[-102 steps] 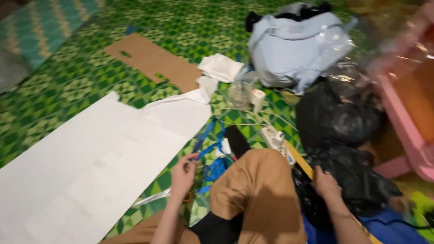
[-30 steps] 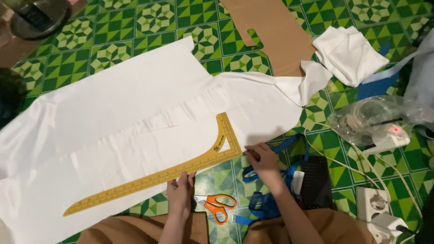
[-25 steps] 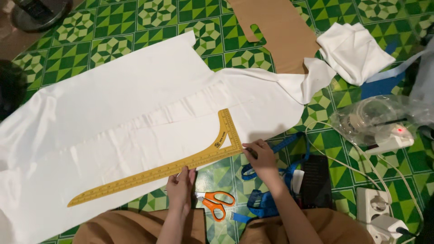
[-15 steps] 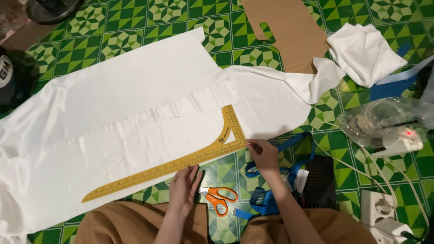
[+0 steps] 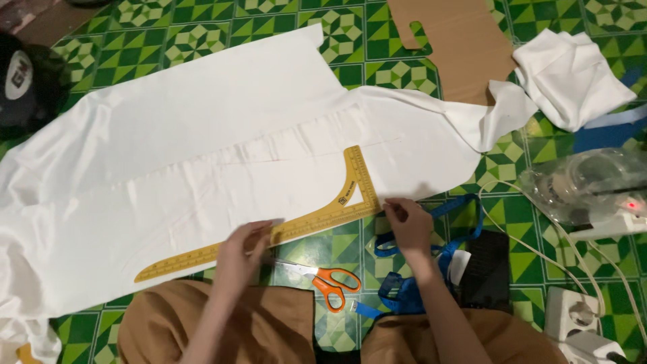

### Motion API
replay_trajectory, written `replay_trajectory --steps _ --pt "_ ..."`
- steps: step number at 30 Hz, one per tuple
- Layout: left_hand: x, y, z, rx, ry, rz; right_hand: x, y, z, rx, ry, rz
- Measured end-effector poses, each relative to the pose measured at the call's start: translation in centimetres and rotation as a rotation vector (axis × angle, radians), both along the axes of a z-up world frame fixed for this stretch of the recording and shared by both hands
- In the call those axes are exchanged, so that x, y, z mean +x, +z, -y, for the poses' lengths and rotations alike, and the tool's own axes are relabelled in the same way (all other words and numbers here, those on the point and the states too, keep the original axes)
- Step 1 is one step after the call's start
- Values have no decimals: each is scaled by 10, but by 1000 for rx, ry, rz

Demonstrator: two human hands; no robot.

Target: The person measures and marks a white fabric with a measuring tape, ruler, and pen, then cuts along the marked lines using scissors.

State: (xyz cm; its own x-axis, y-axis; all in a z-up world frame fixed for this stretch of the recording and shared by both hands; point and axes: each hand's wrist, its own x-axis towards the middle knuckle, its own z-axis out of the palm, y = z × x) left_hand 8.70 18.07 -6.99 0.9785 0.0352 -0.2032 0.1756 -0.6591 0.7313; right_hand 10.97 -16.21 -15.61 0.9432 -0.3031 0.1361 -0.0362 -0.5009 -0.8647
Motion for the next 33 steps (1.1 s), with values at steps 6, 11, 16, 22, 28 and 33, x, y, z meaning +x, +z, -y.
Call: replay_trajectory --steps 6,11,16,22,28,33 --pt "9 -10 -45 405 -378 131 -1 -1 8 -82 54 25" --pt "7 -24 -49 473 -396 253 -2 1 4 -66 68 3" --pt "9 -28 -49 492 -385 267 -2 2 8 -45 49 0" --pt "20 -25 -47 518 -377 153 -2 2 8 -22 46 7" --pt "25 -27 -53 470 -408 75 -2 3 11 -8 43 -12" --pt "25 -32 -55 570 -486 165 -1 2 11 16 27 -16"
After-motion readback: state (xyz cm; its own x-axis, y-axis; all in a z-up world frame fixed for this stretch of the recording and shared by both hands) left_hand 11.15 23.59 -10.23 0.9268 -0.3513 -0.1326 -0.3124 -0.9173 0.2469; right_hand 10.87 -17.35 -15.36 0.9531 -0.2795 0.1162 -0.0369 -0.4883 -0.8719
